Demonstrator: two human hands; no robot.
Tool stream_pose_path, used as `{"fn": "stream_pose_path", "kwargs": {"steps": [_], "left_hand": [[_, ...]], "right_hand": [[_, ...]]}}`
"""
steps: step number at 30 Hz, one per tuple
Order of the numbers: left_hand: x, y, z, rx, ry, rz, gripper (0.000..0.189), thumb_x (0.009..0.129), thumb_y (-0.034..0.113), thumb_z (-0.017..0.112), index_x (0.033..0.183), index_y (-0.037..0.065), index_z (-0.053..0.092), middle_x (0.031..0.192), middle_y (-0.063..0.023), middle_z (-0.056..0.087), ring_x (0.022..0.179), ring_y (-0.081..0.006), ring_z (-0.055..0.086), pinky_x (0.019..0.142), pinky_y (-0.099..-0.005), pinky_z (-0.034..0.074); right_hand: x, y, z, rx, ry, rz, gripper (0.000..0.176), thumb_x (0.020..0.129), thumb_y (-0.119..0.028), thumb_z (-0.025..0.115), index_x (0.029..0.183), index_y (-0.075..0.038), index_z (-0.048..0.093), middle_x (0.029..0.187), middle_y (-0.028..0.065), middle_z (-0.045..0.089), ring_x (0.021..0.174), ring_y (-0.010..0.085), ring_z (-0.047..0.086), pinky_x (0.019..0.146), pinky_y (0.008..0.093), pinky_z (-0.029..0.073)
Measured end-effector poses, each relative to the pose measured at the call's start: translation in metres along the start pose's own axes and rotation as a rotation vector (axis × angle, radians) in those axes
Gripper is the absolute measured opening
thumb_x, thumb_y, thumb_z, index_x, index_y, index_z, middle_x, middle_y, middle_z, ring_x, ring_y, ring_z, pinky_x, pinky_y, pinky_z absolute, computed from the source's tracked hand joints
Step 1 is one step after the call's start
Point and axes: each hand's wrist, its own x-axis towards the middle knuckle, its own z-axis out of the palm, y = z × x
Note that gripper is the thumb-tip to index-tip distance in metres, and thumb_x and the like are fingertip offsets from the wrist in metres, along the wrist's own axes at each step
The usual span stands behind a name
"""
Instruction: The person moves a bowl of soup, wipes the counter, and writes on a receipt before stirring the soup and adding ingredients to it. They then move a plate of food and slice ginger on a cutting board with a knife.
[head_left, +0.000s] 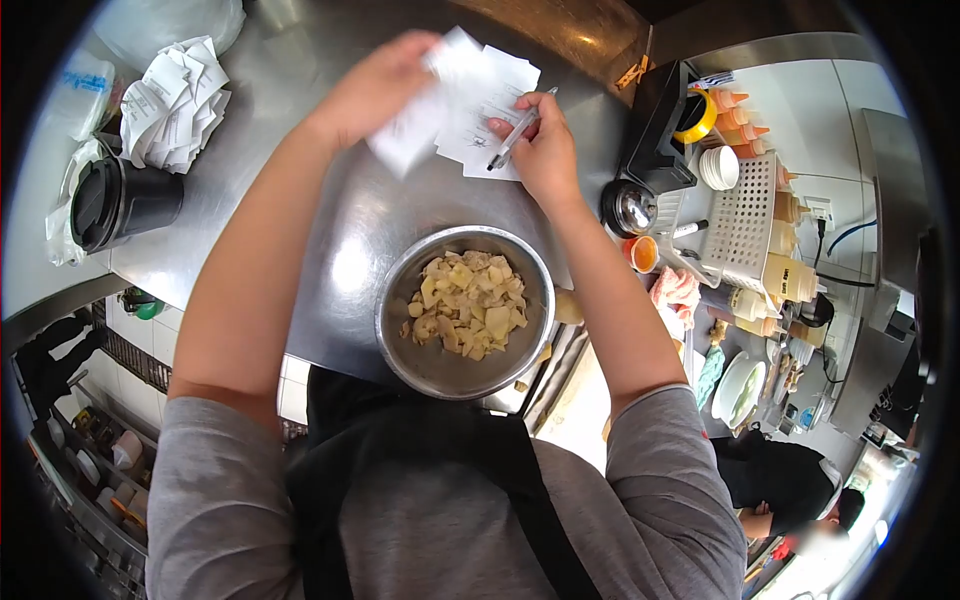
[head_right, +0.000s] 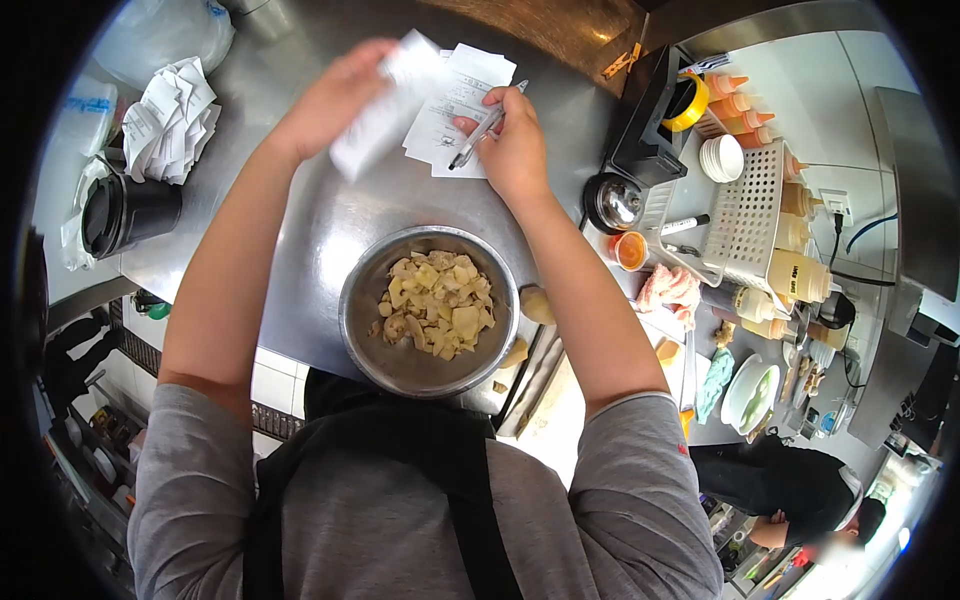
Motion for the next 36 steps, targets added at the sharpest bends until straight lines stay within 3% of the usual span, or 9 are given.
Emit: {"fn": "stream_pose_path", "kwargs": {"steps": [1, 2, 4, 7, 10, 17, 27, 33, 36], "left_hand": [[-0.007, 0.008, 0.004, 0.269, -0.24, -0.092, 0.033, 0.092, 0.006, 0.054, 0.125, 0.008, 0.057, 0.101, -0.005, 0.068, 0.089, -0.0104, 0.064, 0.081, -0.0286, 0.052], [-0.011, 0.001, 0.011, 0.619, -0.359, 0.03, 0.03, 0.089, 0.006, 0.057, 0.118, 0.01, 0.061, 0.099, -0.0055, 0.069, 0.09, -0.014, 0.065, 0.082, -0.0316, 0.053], [-0.027, -0.009, 0.028, 1.028, -0.303, 0.283, 0.024, 0.087, 0.009, 0.061, 0.111, 0.011, 0.065, 0.105, -0.0042, 0.067, 0.089, -0.0212, 0.065, 0.083, -0.0354, 0.052], [-0.038, -0.019, 0.035, 1.032, -0.205, 0.381, 0.021, 0.086, 0.015, 0.065, 0.107, 0.012, 0.066, 0.114, -0.0012, 0.063, 0.094, -0.0252, 0.061, 0.087, -0.038, 0.05], [-0.041, -0.034, 0.035, 1.043, -0.112, 0.566, 0.02, 0.085, 0.018, 0.066, 0.104, 0.013, 0.067, 0.119, 0.0011, 0.059, 0.1, -0.0228, 0.058, 0.092, -0.0384, 0.048], [-0.042, -0.042, 0.035, 1.046, -0.066, 0.563, 0.019, 0.085, 0.019, 0.066, 0.103, 0.012, 0.067, 0.118, 0.0014, 0.06, 0.105, -0.0221, 0.056, 0.095, -0.0381, 0.046], [-0.044, -0.041, 0.035, 1.036, -0.092, 0.516, 0.018, 0.086, 0.02, 0.065, 0.103, 0.015, 0.067, 0.119, 0.0024, 0.06, 0.109, -0.0208, 0.055, 0.098, -0.0385, 0.045], [-0.043, -0.042, 0.035, 1.027, -0.089, 0.524, 0.016, 0.085, 0.02, 0.065, 0.101, 0.016, 0.067, 0.118, 0.0026, 0.06, 0.109, -0.0206, 0.055, 0.098, -0.0383, 0.046], [-0.042, -0.043, 0.033, 1.018, -0.073, 0.534, 0.015, 0.085, 0.02, 0.066, 0.1, 0.016, 0.067, 0.117, 0.0026, 0.061, 0.107, -0.0207, 0.055, 0.096, -0.0384, 0.046]], "right_hand": [[0.001, 0.001, 0.0, 0.0, 0.0, 0.002, 0.032, 0.081, -0.011, 0.077, 0.101, -0.005, 0.053, 0.09, 0.009, 0.057, 0.07, 0.0188, 0.055, 0.066, 0.033, 0.049], [0.002, 0.002, 0.0, 0.073, 0.017, 0.017, 0.025, 0.086, -0.019, 0.073, 0.099, -0.006, 0.055, 0.083, 0.0051, 0.055, 0.067, 0.015, 0.051, 0.063, 0.0299, 0.046], [0.004, 0.008, -0.002, 0.146, 0.032, 0.03, 0.023, 0.092, -0.026, 0.068, 0.098, -0.007, 0.057, 0.076, 0.0012, 0.054, 0.064, 0.0111, 0.047, 0.06, 0.0269, 0.043], [0.002, 0.008, -0.017, 0.589, -0.09, 0.005, 0.051, 0.104, -0.046, 0.037, 0.086, -0.003, 0.06, 0.071, 0.0007, 0.054, 0.064, 0.0093, 0.046, 0.059, 0.0238, 0.037], [0.0, 0.001, -0.009, 0.785, -0.159, 0.087, 0.052, 0.104, -0.043, 0.034, 0.084, -0.003, 0.062, 0.069, 0.0013, 0.055, 0.064, 0.0086, 0.047, 0.06, 0.024, 0.039], [-0.005, 0.003, 0.004, 0.539, -0.139, 0.125, 0.026, 0.092, -0.021, 0.067, 0.076, 0.0, 0.064, 0.077, 0.0069, 0.069, 0.067, 0.0093, 0.062, 0.062, 0.0238, 0.048], [-0.003, 0.007, 0.007, 0.313, -0.156, 0.057, 0.025, 0.09, -0.022, 0.069, 0.078, 0.0, 0.067, 0.07, 0.0035, 0.068, 0.065, 0.0076, 0.058, 0.063, 0.0243, 0.047], [-0.002, 0.011, 0.001, 0.223, -0.161, 0.054, 0.025, 0.094, -0.019, 0.065, 0.079, 0.0, 0.065, 0.078, 0.0045, 0.068, 0.067, 0.0082, 0.059, 0.062, 0.023, 0.047], [-0.004, 0.011, -0.002, 0.318, -0.115, 0.092, 0.027, 0.09, -0.024, 0.069, 0.075, -0.001, 0.067, 0.067, 0.0026, 0.065, 0.062, 0.0068, 0.053, 0.059, 0.0253, 0.045]]}}
